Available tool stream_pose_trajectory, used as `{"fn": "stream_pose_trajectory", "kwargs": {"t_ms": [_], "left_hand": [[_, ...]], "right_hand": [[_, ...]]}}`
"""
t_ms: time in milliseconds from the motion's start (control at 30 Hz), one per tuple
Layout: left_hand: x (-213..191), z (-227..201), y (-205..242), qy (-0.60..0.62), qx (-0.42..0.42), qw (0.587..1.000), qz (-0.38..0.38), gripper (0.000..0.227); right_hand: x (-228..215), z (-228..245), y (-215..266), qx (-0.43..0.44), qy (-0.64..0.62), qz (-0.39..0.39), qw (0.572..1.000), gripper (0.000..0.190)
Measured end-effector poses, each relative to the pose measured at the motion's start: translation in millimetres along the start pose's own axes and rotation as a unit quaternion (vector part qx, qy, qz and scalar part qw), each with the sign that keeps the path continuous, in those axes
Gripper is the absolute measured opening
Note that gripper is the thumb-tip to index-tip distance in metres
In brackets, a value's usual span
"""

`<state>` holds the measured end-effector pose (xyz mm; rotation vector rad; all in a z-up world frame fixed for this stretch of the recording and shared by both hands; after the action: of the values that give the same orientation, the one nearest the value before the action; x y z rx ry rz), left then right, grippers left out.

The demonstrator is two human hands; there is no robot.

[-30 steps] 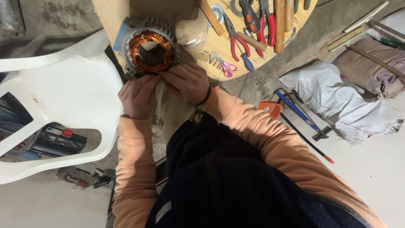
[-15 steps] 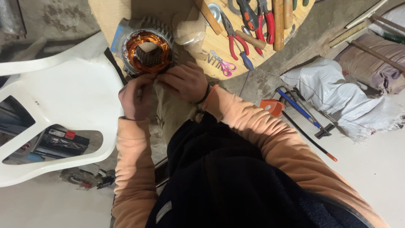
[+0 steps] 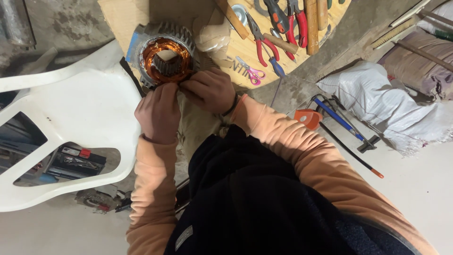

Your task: The person sits at a workbench with an alternator stator and pulls copper winding wires out of it by hand, working around the component and turning it as they extract material.

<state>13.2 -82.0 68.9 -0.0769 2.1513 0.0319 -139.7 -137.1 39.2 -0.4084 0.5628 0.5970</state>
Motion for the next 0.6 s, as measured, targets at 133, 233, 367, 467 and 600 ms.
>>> {"fn": "stream_pose_trajectory", "kwargs": {"t_ms": [133, 233, 367, 467, 600], "left_hand": [[-5, -10, -8, -0.073, -0.048, 0.996, 0.031, 0.015], [-4, -9, -7, -0.092, -0.056, 0.994, 0.034, 0.014], [-3, 3, 4, -0.035, -0.046, 0.998, 0.006, 0.014], [0, 10, 14, 0.008, -0.043, 0.999, -0.023, 0.018], [2, 17, 21, 0.027, -0.063, 0.997, -0.038, 0.016]], "right_hand": [[2, -1, 1, -0.004, -0.006, 0.013, 1.000, 0.025], [2, -1, 2, -0.002, -0.005, 0.019, 1.000, 0.024], [3, -1, 6, -0.005, -0.008, 0.041, 0.999, 0.027], [4, 1, 4, -0.032, 0.007, 0.062, 0.998, 0.032], [6, 4, 4, -0.045, 0.025, 0.077, 0.996, 0.034]]}}
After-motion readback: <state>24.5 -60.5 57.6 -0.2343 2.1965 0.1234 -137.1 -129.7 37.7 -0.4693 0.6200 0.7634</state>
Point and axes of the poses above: each hand's wrist, its own y-axis away from the middle knuckle, its own x-axis out of the palm, z = x × y, the point moved 4 cm from there along -y, towards the middle knuckle, and after that the axes turned 6 degrees about -y, right-handed, at the moved point
